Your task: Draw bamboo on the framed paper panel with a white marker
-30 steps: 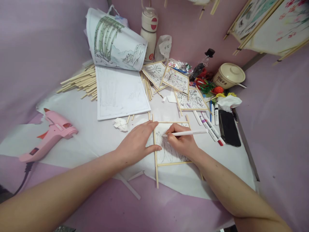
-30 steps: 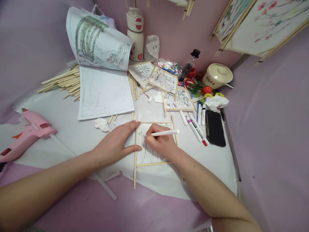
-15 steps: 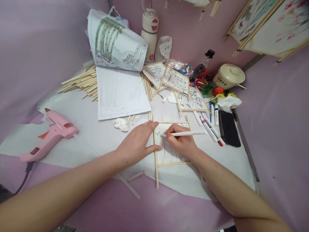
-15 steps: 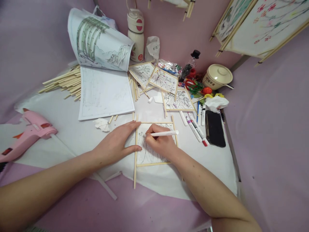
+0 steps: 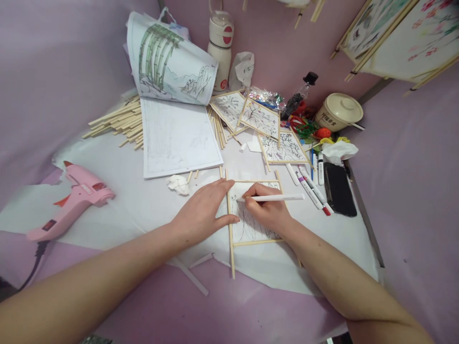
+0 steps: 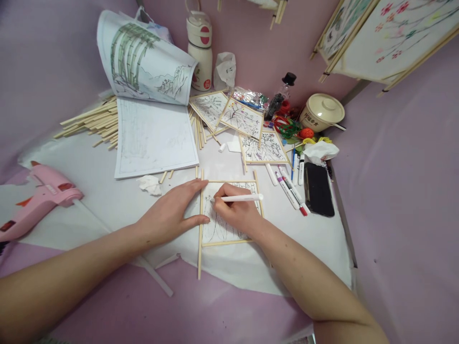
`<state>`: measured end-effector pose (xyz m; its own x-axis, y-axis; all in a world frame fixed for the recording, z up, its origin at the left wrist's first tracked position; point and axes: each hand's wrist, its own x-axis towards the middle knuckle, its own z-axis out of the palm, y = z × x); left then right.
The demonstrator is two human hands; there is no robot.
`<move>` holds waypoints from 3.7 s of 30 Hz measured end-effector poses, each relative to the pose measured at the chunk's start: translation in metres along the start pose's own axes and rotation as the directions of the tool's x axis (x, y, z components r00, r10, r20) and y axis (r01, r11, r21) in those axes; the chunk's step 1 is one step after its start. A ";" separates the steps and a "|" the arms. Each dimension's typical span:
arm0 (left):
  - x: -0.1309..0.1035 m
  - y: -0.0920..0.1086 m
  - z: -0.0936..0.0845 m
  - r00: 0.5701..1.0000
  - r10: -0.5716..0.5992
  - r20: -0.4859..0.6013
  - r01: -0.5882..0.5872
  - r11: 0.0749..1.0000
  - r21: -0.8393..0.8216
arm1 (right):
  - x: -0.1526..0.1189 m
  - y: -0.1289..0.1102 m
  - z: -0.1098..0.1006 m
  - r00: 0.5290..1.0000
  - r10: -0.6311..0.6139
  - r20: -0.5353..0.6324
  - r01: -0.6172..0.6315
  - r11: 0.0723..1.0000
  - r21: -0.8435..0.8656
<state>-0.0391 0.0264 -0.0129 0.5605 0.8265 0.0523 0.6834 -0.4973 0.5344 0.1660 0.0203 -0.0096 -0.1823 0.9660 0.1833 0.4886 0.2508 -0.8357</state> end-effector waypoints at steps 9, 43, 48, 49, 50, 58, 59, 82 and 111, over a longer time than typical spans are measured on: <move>-0.001 0.000 -0.001 1.000 -0.002 0.009 0.001 1.000 0.008 | 0.000 -0.003 -0.006 0.990 0.058 -0.129 -0.048 0.996 0.077; -0.001 0.000 0.000 1.000 0.011 0.010 -0.011 1.000 0.022 | 0.005 0.006 -0.004 0.999 0.002 -0.046 -0.004 0.999 -0.039; 0.000 0.000 0.000 1.000 0.009 0.005 -0.009 1.000 0.016 | 0.005 0.007 -0.004 0.999 0.020 -0.048 -0.021 0.999 -0.032; 0.000 0.000 0.000 1.000 0.007 0.007 -0.007 1.000 0.016 | 0.005 0.007 -0.004 0.998 0.024 -0.052 -0.025 0.999 -0.029; 0.000 0.000 0.000 1.000 0.004 0.008 -0.004 1.000 0.016 | 0.005 0.006 -0.004 0.998 0.029 -0.057 -0.031 0.999 -0.025; 0.000 -0.001 0.000 1.000 0.004 0.012 -0.004 1.000 0.005 | 0.004 0.004 -0.005 0.996 0.062 -0.069 -0.062 0.998 0.004; 0.000 0.000 0.000 1.000 0.003 0.012 -0.003 1.000 0.003 | 0.004 0.004 -0.005 0.996 0.061 -0.067 -0.061 0.998 0.000; 0.000 0.000 -0.001 1.000 -0.006 0.017 0.006 1.000 -0.009 | 0.004 0.005 -0.004 0.996 0.070 -0.062 -0.071 0.997 -0.013; 0.000 0.000 0.000 1.000 0.003 0.008 -0.003 1.000 0.000 | 0.005 0.006 -0.005 0.997 0.053 -0.064 -0.055 0.998 -0.026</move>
<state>-0.0398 0.0265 -0.0128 0.5667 0.8226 0.0471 0.6813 -0.5000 0.5345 0.1718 0.0266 -0.0111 -0.1009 0.9800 0.1714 0.5199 0.1988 -0.8307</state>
